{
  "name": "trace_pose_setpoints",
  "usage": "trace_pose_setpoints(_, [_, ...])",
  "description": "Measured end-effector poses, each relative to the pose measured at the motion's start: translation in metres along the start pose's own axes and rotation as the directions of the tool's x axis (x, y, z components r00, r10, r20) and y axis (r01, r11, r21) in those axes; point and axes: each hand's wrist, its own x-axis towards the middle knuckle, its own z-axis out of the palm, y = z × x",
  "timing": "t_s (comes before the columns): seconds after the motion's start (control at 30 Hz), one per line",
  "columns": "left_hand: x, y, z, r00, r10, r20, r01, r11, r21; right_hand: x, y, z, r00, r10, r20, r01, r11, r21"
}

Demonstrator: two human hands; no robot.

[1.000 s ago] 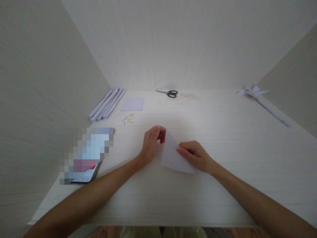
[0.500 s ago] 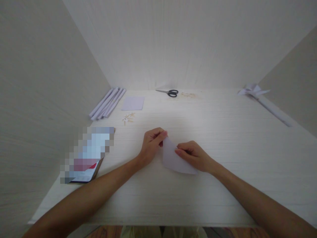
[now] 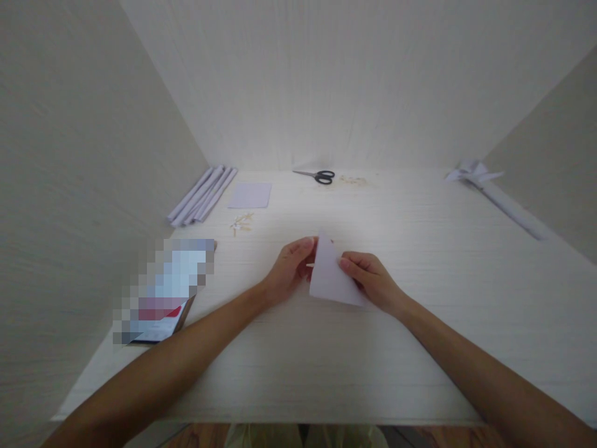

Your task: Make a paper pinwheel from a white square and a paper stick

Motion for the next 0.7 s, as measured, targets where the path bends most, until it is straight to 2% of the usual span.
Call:
trace_pose_setpoints(0.13, [-0.0039, 0.0014, -0.0001, 0.99, -0.086, 0.108, 0.086, 0.996, 0.006, 0.0012, 0.0027, -0.0023, 0.999, 0.021, 0.031, -0.023, 0.996, 0.081])
trace_pose_setpoints(0.33, [-0.0051, 0.0037, -0.0001, 0.985, -0.101, 0.141, 0.105, 0.994, -0.023, 0.0004, 0.0014, -0.0017, 0.998, 0.012, 0.06, -0.017, 0.996, 0.086])
trace_pose_setpoints(0.43, [-0.0046, 0.0049, 0.0004, 0.986, -0.104, 0.13, 0.111, 0.993, -0.042, -0.0002, 0.0002, -0.0004, 0.998, -0.022, 0.065, 0.016, 0.996, 0.093])
trace_pose_setpoints(0.57, [-0.003, 0.0056, 0.0003, 0.994, -0.07, 0.081, 0.077, 0.994, -0.077, -0.0011, 0.0003, 0.001, 0.982, -0.137, 0.126, 0.119, 0.983, 0.142])
trace_pose_setpoints(0.7, [-0.0016, 0.0057, -0.0001, 0.999, -0.046, 0.026, 0.048, 0.995, -0.089, -0.0026, 0.0006, 0.0023, 0.978, -0.165, 0.126, 0.159, 0.986, 0.056])
